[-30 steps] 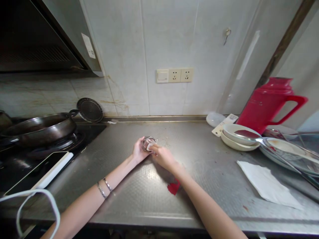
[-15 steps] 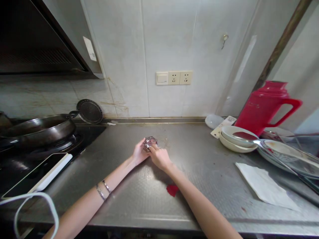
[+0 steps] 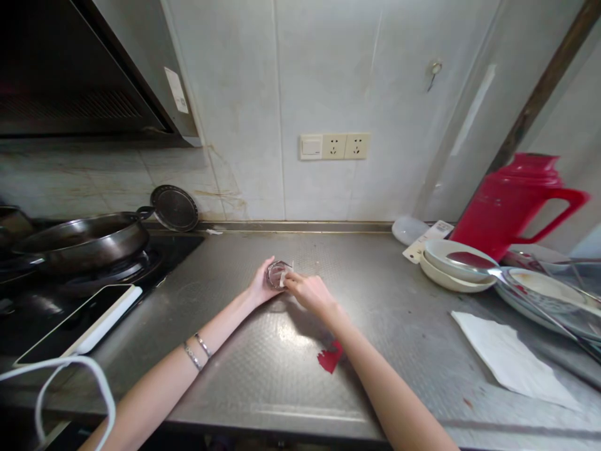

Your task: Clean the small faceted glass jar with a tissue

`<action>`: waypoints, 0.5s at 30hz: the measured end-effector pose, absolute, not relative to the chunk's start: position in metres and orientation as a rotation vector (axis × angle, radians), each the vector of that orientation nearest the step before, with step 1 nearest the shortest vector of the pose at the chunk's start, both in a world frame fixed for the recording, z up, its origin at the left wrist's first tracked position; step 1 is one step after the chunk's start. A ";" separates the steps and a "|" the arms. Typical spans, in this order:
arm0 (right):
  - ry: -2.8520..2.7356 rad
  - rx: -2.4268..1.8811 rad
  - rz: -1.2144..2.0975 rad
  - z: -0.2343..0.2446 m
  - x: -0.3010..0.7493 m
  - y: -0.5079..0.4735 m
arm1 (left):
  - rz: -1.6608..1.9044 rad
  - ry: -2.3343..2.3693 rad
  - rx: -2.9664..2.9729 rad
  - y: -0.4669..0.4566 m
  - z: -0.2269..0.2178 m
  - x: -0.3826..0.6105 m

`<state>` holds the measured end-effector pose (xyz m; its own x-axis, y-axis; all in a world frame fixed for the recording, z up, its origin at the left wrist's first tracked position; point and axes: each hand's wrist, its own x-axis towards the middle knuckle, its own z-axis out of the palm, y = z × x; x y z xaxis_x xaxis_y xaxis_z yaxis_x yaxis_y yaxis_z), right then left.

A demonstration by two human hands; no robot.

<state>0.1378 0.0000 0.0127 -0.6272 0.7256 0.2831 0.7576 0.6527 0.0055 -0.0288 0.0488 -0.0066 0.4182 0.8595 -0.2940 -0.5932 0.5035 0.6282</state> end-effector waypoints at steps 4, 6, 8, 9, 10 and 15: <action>-2.318 -1.158 0.204 0.002 0.131 0.003 | 1.164 0.606 0.432 0.043 -0.006 -0.018; -2.157 -1.054 0.396 -0.004 0.122 0.002 | 1.212 0.616 0.440 0.039 -0.005 -0.015; -2.005 -1.021 0.550 -0.008 0.112 0.000 | 1.218 0.619 0.456 0.037 -0.005 -0.014; -1.935 -1.030 0.642 -0.011 0.107 -0.002 | 1.219 0.612 0.461 0.036 -0.005 -0.014; -1.871 -1.037 0.738 -0.013 0.103 -0.002 | 1.220 0.603 0.462 0.035 -0.006 -0.014; -1.673 -1.021 0.879 -0.027 0.095 -0.001 | 1.099 0.573 0.520 0.030 -0.012 -0.009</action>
<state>0.0950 -0.0005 -0.0265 -0.1961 0.9151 0.3524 0.2293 0.3922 -0.8908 -0.0090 0.0304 -0.0123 0.3409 0.9245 -0.1704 -0.6688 0.3659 0.6471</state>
